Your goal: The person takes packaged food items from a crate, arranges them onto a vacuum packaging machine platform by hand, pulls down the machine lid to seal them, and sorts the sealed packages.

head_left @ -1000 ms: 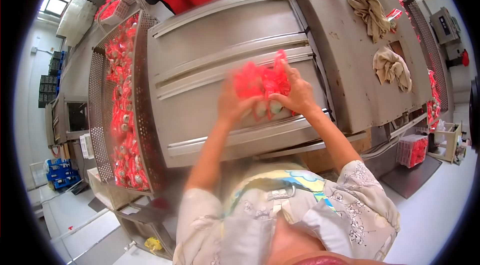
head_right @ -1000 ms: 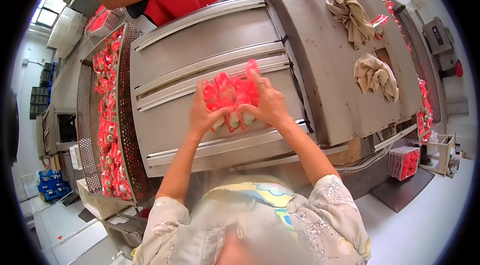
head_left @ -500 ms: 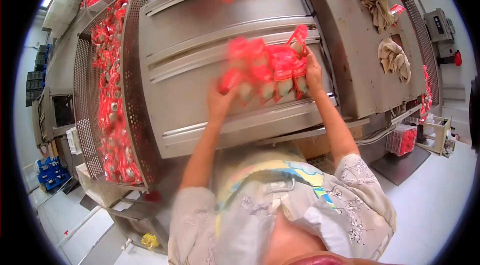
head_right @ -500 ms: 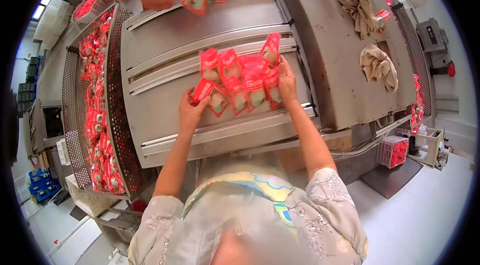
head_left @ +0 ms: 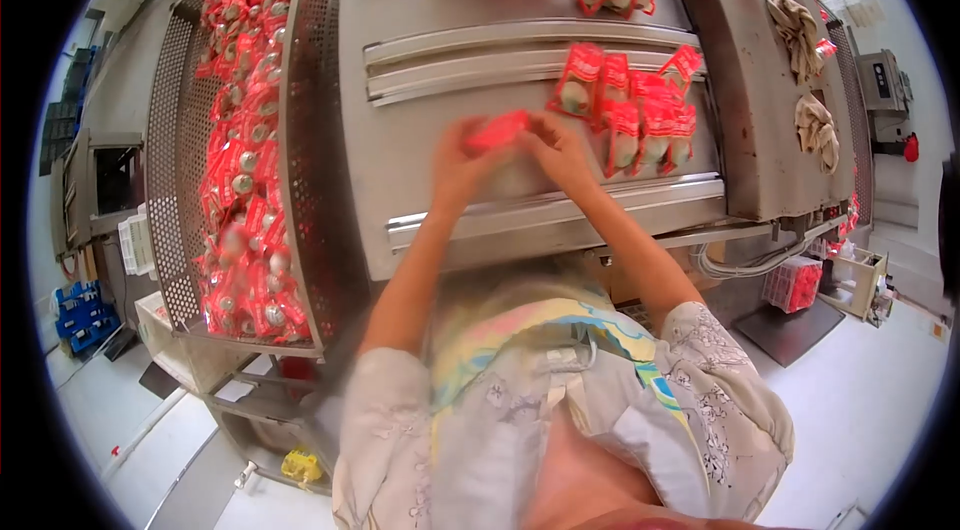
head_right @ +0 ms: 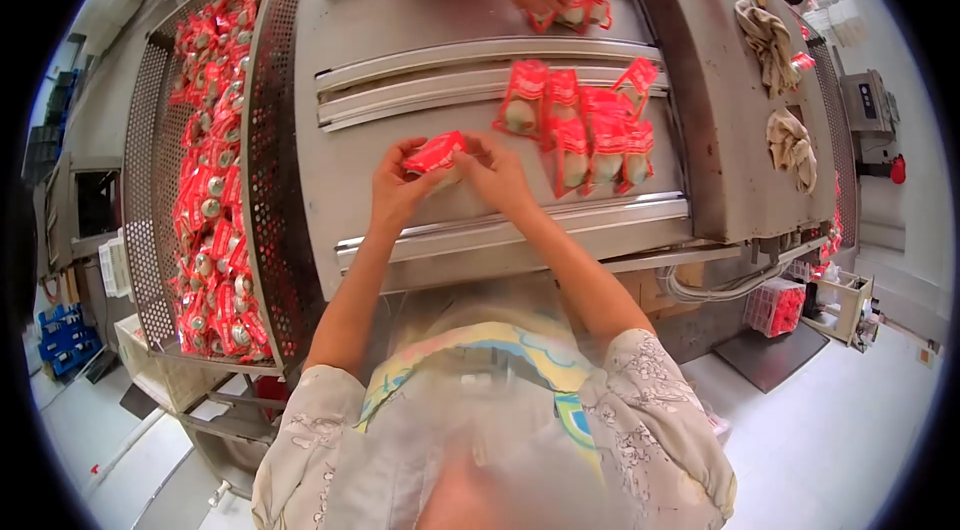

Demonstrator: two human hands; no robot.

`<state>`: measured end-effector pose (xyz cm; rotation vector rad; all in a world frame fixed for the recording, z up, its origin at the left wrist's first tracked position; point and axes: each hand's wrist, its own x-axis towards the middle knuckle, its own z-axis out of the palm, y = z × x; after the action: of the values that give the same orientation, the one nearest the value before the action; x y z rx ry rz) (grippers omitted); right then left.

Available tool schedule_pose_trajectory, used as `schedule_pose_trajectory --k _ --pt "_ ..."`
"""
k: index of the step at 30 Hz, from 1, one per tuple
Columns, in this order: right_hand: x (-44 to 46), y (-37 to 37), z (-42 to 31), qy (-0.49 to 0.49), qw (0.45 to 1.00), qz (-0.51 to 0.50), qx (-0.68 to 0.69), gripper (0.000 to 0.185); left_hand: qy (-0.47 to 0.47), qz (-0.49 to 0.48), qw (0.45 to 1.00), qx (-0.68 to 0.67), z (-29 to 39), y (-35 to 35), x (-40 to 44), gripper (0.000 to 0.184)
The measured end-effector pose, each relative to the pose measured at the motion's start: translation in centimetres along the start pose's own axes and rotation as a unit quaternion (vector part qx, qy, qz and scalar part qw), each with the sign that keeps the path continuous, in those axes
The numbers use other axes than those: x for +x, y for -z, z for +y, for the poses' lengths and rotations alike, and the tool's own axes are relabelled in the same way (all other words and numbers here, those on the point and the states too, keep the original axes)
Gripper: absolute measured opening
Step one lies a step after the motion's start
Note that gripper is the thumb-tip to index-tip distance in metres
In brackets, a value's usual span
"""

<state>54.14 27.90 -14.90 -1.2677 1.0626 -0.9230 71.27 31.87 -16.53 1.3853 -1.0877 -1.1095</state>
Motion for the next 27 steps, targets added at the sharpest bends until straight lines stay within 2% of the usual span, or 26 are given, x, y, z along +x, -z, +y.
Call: schedule_pose_trajectory --k 3,6,7,9,10,11,12,14,17,18,20,23,24,25,27 --pt "1.0 -1.5 0.5 -0.057 0.995 -0.004 0.079 0.018 -0.075 0.072 0.994 0.042 0.6 0.7 -0.4 0.054" --pt "1.4 -1.8 -0.4 -0.096 0.990 0.003 0.103 0.016 -0.052 0.051 0.997 0.030 0.2 1.5 -0.8 0.048" --pt "1.7 -1.5 -0.2 -0.108 0.988 -0.014 0.109 0.018 -0.004 0.013 1.000 -0.004 -0.2 1.8 -0.5 0.044" --pt "2.4 -2.1 -0.9 -0.039 0.996 0.017 0.080 0.021 0.099 -0.068 0.990 -0.071 -0.9 2.1 -0.6 0.036" --pt "2.4 -2.2 -1.3 -0.008 0.997 0.034 0.065 0.023 0.097 -0.044 0.992 -0.063 -1.0 1.9 -1.0 0.032" --pt "2.7 -2.0 -1.5 0.072 0.991 0.066 -0.090 0.029 0.093 -0.019 0.994 -0.055 -0.1 1.4 -0.9 0.028" --pt "2.9 -2.2 -2.7 0.153 0.969 0.047 -0.188 0.029 0.086 0.006 0.995 -0.047 0.3 1.2 -0.7 0.025" --pt "3.4 -2.7 -5.5 0.305 0.878 0.004 -0.370 0.030 0.070 0.000 0.997 0.011 -0.3 1.0 -0.4 0.022" --pt "4.2 -3.4 -5.9 0.298 0.833 -0.036 -0.464 0.029 0.005 0.007 0.993 0.117 0.2 1.0 -0.5 0.020" --pt "4.6 -3.3 -5.6 0.277 0.844 -0.046 -0.458 0.028 -0.025 0.012 0.987 0.156 0.7 1.1 -0.5 0.019" --pt "5.2 -2.9 -4.9 0.231 0.863 -0.066 -0.444 0.026 -0.001 0.014 0.983 0.181 1.1 1.5 -0.3 0.018" --pt "5.1 -3.4 -4.9 0.147 0.944 -0.055 -0.290 0.026 0.039 0.033 0.990 0.135 0.2 1.6 -0.6 0.021" --pt "5.1 -4.0 -4.7 0.122 0.966 -0.008 -0.227 0.025 0.049 0.043 0.992 0.106 -0.2 1.7 -0.3 0.022" --pt "4.9 -4.7 -4.5 0.094 0.981 0.037 -0.164 0.024 0.064 0.044 0.991 0.105 -0.6 1.9 -0.2 0.023" --pt "4.3 -4.7 -3.4 0.018 0.994 0.054 -0.098 0.025 0.096 0.045 0.989 0.101 -1.4 2.4 0.2 0.025"
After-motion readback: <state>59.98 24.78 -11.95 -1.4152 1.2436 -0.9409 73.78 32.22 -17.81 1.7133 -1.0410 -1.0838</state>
